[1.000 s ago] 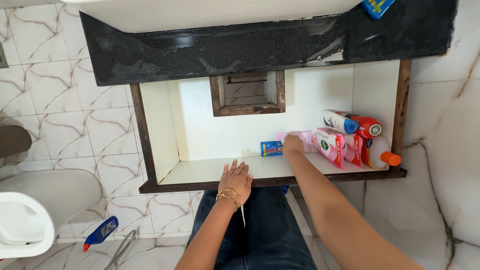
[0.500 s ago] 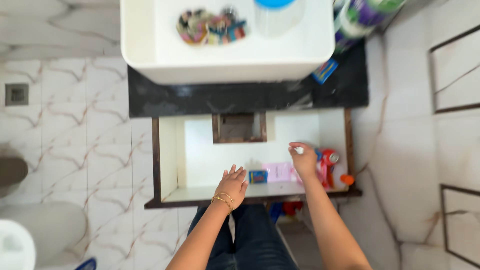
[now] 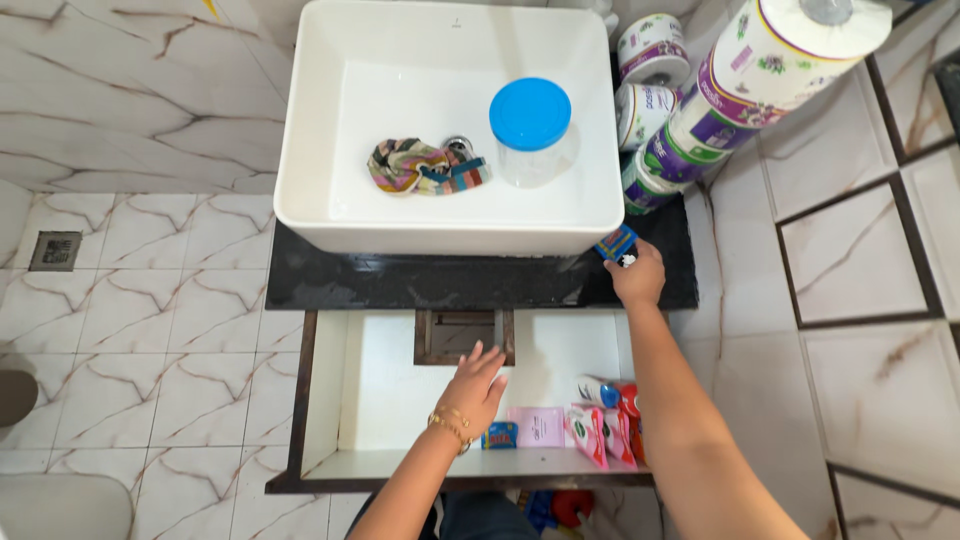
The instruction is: The person wipes several bathroom items with a white cloth, including a roll of toilet paper, a red aerosol can, a white bottle, a blue box, and a large roll of paper towels. The person places each item into an open drawer under the sink after wiping it.
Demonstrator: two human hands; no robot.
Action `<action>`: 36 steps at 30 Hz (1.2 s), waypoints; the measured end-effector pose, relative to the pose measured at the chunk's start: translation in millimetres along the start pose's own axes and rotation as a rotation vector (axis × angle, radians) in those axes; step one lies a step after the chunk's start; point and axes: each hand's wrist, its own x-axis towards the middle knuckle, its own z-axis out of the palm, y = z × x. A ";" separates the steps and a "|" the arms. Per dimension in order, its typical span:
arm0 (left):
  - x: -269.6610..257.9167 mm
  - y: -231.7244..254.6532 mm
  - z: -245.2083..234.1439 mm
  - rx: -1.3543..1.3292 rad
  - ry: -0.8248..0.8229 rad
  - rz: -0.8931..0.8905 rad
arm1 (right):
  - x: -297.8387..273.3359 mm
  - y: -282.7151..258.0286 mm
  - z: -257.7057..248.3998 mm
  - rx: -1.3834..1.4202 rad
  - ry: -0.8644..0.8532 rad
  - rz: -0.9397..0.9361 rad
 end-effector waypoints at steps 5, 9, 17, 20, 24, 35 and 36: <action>-6.6 -17.3 5.6 -0.020 -0.017 -0.095 | 34.5 -24.7 1.7 -0.188 -0.218 0.012; -8.8 -23.6 0.7 -0.031 -0.024 -0.143 | 34.2 -35.1 -4.1 -0.246 -0.270 0.125; -14.5 -26.7 -2.0 -0.122 0.027 -0.145 | 4.1 20.2 -11.2 0.966 -0.376 0.674; -17.5 -20.7 -4.0 -0.197 0.064 -0.108 | -51.2 11.4 -37.3 1.759 -0.734 0.935; -18.2 3.9 -15.1 -0.389 0.131 -0.016 | -134.5 -55.0 -72.8 2.018 -0.896 0.870; -60.7 51.4 -84.2 -1.240 0.050 0.224 | -232.5 -179.5 -112.4 1.752 -1.110 0.770; -68.6 48.6 -91.5 -1.367 0.015 0.252 | -233.3 -182.2 -112.6 1.660 -1.053 0.704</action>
